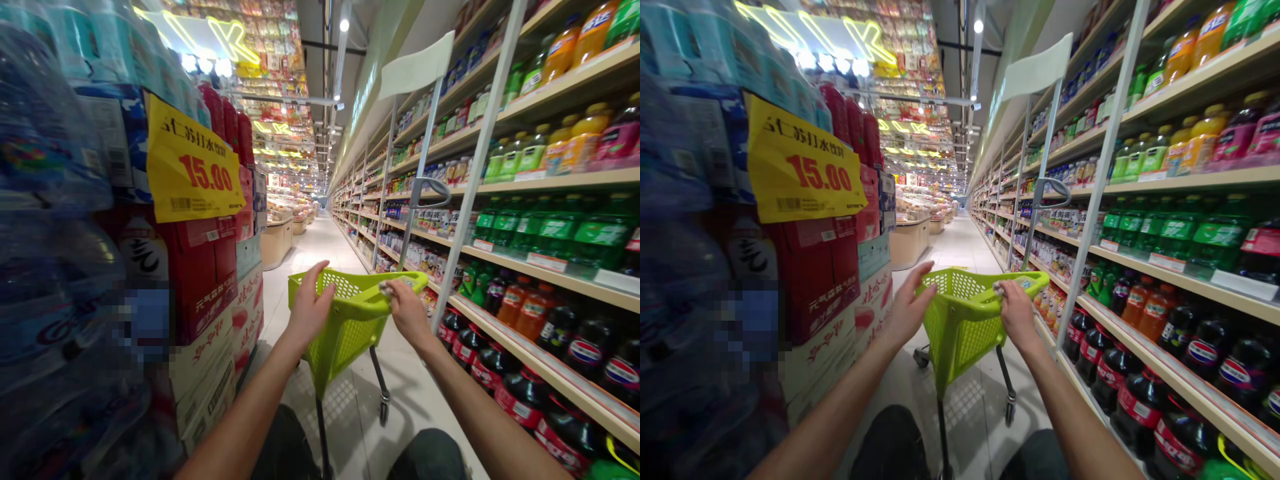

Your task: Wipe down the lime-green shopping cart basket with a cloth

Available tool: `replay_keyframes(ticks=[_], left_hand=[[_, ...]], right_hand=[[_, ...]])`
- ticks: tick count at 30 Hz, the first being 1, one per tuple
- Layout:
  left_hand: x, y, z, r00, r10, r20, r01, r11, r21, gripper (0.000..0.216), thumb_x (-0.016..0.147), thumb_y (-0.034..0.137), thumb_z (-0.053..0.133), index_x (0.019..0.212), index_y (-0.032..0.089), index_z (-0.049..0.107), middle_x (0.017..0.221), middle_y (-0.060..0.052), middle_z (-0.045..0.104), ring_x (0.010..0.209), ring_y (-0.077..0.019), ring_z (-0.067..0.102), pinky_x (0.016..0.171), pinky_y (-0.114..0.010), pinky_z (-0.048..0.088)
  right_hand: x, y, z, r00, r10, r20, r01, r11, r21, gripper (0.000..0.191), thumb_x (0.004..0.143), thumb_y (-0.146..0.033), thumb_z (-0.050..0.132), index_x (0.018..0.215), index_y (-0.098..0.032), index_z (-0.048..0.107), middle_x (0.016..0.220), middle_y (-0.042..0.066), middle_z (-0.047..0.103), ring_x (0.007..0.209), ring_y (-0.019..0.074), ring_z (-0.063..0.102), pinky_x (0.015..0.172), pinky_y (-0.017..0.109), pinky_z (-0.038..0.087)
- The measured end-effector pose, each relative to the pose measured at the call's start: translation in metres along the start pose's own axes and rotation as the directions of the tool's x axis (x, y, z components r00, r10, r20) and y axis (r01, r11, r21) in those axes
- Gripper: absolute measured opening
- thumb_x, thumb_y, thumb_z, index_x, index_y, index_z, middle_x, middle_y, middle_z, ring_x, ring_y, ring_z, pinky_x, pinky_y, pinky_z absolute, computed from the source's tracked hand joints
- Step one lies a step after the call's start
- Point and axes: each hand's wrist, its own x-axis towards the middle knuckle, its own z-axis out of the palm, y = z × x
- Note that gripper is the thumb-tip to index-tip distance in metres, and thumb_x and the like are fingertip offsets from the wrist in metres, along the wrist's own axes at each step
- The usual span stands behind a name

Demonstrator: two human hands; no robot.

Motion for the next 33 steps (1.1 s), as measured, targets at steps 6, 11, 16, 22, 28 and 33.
replay_keyframes(ticks=[6, 11, 16, 22, 28, 33], left_hand=[[0.009, -0.057, 0.037, 0.910, -0.165, 0.380, 0.020, 0.933, 0.359, 0.061, 0.063, 0.041, 0.067, 0.116, 0.019, 0.048, 0.126, -0.009, 0.048, 0.118, -0.0267, 0.040, 0.100, -0.042, 0.031], [0.016, -0.062, 0.042, 0.886, -0.097, 0.453, -0.118, 0.899, 0.423, 0.060, 0.066, 0.054, 0.060, 0.115, 0.022, 0.047, 0.118, -0.006, 0.054, 0.110, -0.0244, 0.047, 0.098, -0.041, 0.030], [0.019, -0.053, 0.066, 0.884, -0.077, 0.462, -0.163, 0.874, 0.457, 0.056, 0.068, 0.058, 0.054, 0.111, 0.022, 0.050, 0.116, -0.004, 0.054, 0.108, -0.0233, 0.046, 0.096, -0.039, 0.029], [0.008, -0.031, 0.115, 0.926, -0.069, 0.371, -0.148, 0.839, 0.523, 0.054, 0.069, 0.063, 0.049, 0.103, 0.021, 0.052, 0.107, -0.006, 0.055, 0.104, -0.0246, 0.045, 0.097, -0.043, 0.025], [0.013, -0.062, 0.114, 0.892, -0.086, 0.443, -0.142, 0.878, 0.457, 0.047, 0.079, 0.053, 0.042, 0.114, 0.022, 0.047, 0.119, -0.006, 0.051, 0.111, -0.0217, 0.042, 0.100, -0.042, 0.024], [0.018, -0.105, 0.113, 0.886, -0.147, 0.440, -0.107, 0.858, 0.502, 0.033, 0.085, 0.041, 0.036, 0.106, 0.021, 0.052, 0.108, -0.005, 0.059, 0.106, -0.0204, 0.047, 0.101, -0.045, 0.021]], right_hand=[[-0.033, -0.016, 0.019, 0.970, -0.199, 0.142, 0.177, 0.971, 0.159, 0.041, 0.077, -0.008, 0.036, 0.111, -0.022, 0.054, 0.121, 0.006, 0.053, 0.116, 0.0182, 0.044, 0.099, 0.042, 0.036], [-0.023, 0.031, 0.000, 0.990, -0.103, 0.092, 0.099, 0.994, 0.043, 0.036, 0.077, -0.012, 0.038, 0.107, -0.020, 0.057, 0.117, 0.007, 0.055, 0.114, 0.0201, 0.046, 0.100, 0.043, 0.035], [-0.015, 0.056, -0.012, 0.999, 0.014, 0.034, -0.013, 1.000, -0.022, 0.034, 0.076, -0.014, 0.039, 0.104, -0.020, 0.058, 0.108, 0.007, 0.061, 0.104, 0.0204, 0.054, 0.095, 0.043, 0.040], [-0.030, 0.019, -0.010, 0.984, -0.155, 0.091, 0.150, 0.987, 0.054, 0.036, 0.079, -0.013, 0.039, 0.111, -0.023, 0.054, 0.111, 0.006, 0.058, 0.109, 0.0189, 0.050, 0.097, 0.041, 0.039], [-0.021, 0.065, -0.030, 0.999, -0.039, 0.029, 0.044, 0.974, -0.223, 0.039, 0.073, -0.019, 0.047, 0.112, -0.020, 0.052, 0.111, 0.009, 0.056, 0.105, 0.0231, 0.052, 0.092, 0.043, 0.042], [-0.018, 0.075, -0.014, 0.999, -0.002, 0.046, 0.022, 0.902, -0.431, 0.038, 0.075, -0.013, 0.042, 0.111, -0.017, 0.054, 0.113, 0.012, 0.057, 0.106, 0.0266, 0.051, 0.090, 0.049, 0.040]])
